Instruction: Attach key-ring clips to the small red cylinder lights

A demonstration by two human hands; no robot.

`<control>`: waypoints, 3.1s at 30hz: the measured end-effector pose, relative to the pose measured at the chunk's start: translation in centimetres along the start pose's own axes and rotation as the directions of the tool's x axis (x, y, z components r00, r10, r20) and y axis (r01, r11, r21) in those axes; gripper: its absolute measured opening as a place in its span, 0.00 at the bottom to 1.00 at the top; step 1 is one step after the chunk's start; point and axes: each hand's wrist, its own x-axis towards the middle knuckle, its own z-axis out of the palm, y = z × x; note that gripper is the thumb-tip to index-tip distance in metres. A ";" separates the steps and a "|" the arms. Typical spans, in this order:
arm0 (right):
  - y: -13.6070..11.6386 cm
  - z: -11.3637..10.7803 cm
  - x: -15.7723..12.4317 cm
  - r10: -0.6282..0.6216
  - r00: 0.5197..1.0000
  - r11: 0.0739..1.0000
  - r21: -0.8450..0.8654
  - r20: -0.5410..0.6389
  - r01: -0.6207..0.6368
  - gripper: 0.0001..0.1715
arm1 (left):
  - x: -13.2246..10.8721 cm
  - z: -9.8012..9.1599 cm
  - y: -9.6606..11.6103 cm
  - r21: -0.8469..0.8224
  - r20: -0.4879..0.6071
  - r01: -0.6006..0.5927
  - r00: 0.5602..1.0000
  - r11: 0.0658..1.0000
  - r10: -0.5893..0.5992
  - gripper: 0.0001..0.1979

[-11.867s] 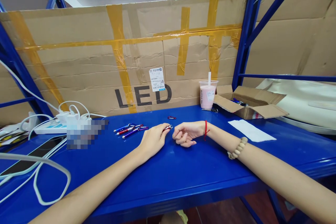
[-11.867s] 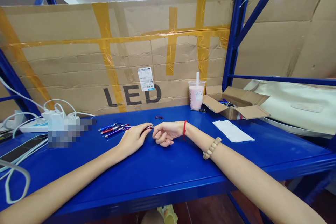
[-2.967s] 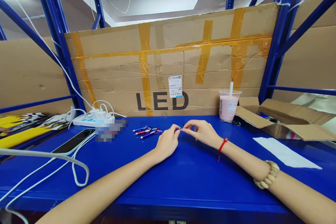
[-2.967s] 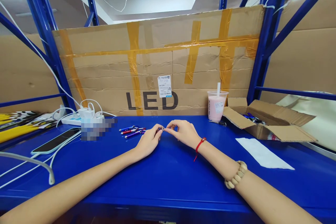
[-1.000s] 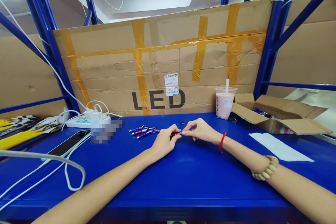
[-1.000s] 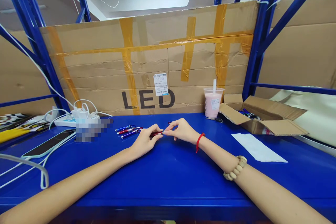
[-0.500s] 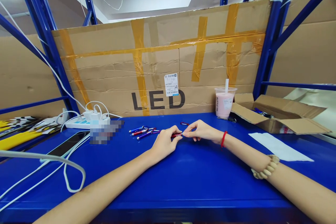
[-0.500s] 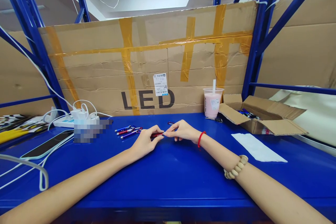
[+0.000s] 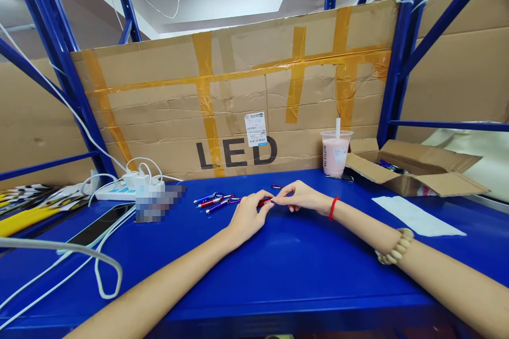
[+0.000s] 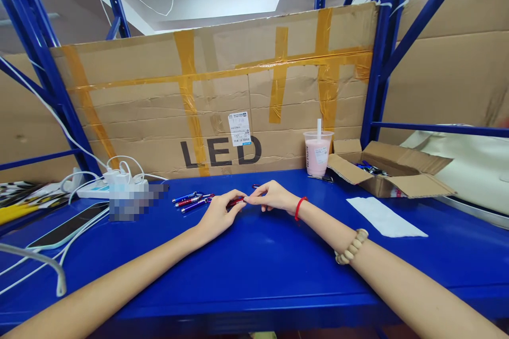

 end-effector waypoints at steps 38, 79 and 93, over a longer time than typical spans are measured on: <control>-0.2 -0.4 0.1 -0.014 0.999 0.999 -0.032 -0.029 0.013 0.23 | -0.4 -0.2 0.9 0.203 0.100 0.037 0.993 0.979 -0.059 0.07; -1.0 -1.2 -0.8 0.200 0.978 0.979 -0.048 0.067 -0.197 0.26 | -0.1 0.2 -0.6 -0.106 0.113 -0.067 0.991 0.992 0.079 0.09; -0.8 -1.3 -0.8 0.197 0.974 0.980 -0.033 0.113 -0.195 0.23 | 0.2 0.2 -0.5 0.036 0.104 -0.072 0.992 0.997 0.068 0.09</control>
